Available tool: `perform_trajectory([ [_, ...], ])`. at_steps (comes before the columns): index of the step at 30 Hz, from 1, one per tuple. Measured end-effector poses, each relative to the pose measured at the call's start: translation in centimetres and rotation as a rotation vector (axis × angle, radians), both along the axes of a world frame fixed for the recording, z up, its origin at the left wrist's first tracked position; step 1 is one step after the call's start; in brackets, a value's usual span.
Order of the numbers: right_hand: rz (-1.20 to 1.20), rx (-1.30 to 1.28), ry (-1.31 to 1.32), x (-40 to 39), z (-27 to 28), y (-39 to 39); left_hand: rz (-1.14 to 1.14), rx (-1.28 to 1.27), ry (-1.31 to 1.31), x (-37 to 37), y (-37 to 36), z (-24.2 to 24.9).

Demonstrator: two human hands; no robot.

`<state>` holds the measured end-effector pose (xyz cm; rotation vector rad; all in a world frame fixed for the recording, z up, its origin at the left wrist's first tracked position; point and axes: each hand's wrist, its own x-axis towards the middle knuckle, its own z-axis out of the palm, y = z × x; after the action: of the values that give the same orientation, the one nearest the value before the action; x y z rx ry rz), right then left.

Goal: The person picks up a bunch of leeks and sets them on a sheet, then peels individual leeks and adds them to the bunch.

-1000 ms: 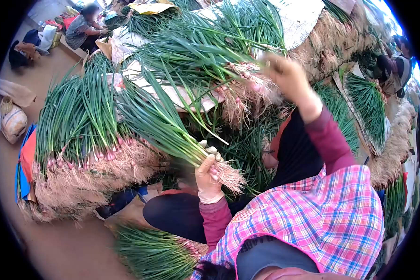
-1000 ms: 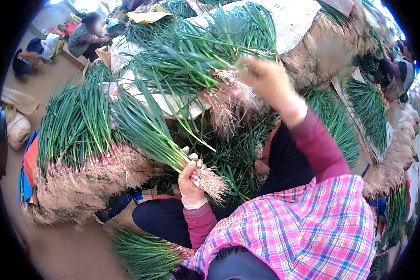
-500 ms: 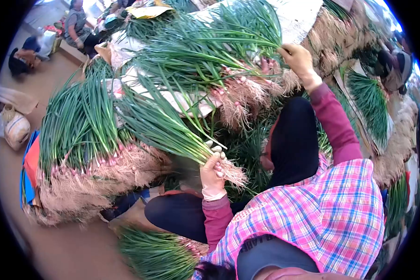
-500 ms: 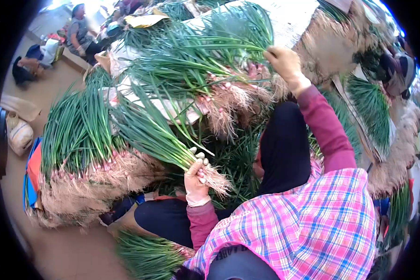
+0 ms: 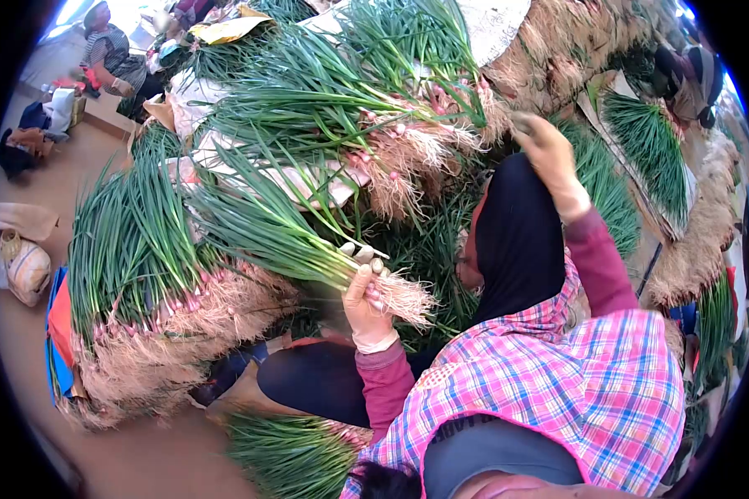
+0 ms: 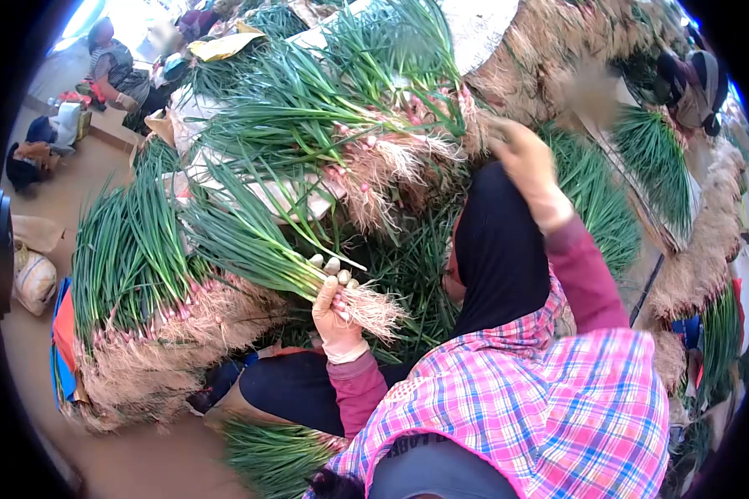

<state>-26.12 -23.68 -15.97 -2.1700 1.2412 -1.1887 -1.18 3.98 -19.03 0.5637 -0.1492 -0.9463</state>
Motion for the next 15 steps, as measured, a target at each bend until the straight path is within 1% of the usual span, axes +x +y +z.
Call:
perform_trajectory([
  [1,0.077,-0.033,0.097,3.3,2.4,-0.5,-0.006,-0.008,0.000,-0.2,-0.2,0.0],
  [2,0.199,-0.132,0.168,6.7,4.0,-1.0,-0.025,-0.013,0.016,-0.5,-0.3,0.1],
  [3,0.254,-0.121,0.295,10.0,5.5,-1.3,-0.038,-0.019,0.031,-0.7,-0.3,0.2],
  [4,0.308,-0.167,0.372,13.3,4.2,-3.2,-0.029,-0.030,0.030,-0.9,-0.3,0.4],
  [5,0.342,0.145,0.531,15.6,6.0,-2.5,-0.021,0.019,0.020,-1.2,-0.2,0.7],
  [7,0.389,0.010,0.334,18.0,4.5,-1.4,-0.009,0.115,-0.016,-1.2,-0.2,1.4],
  [8,0.420,0.248,0.172,18.0,6.3,1.6,-0.036,0.061,-0.001,-1.1,-0.4,0.8],
  [9,0.449,0.497,0.019,17.4,7.7,5.5,-0.030,0.037,-0.031,-1.7,-0.7,1.4],
  [11,0.742,0.758,-0.222,18.3,2.4,8.8,-0.094,0.081,-0.003,-1.9,-1.1,1.6],
  [12,0.679,0.666,-0.170,18.5,0.7,11.2,-0.094,0.091,0.058,-2.4,-1.5,1.9],
  [13,0.609,0.577,-0.125,18.9,-0.6,12.8,-0.108,0.097,0.055,-2.1,-1.3,1.1],
  [15,0.600,0.907,-0.471,19.8,-3.8,12.3,-0.132,0.200,-0.041,-1.3,-0.6,-1.2],
])
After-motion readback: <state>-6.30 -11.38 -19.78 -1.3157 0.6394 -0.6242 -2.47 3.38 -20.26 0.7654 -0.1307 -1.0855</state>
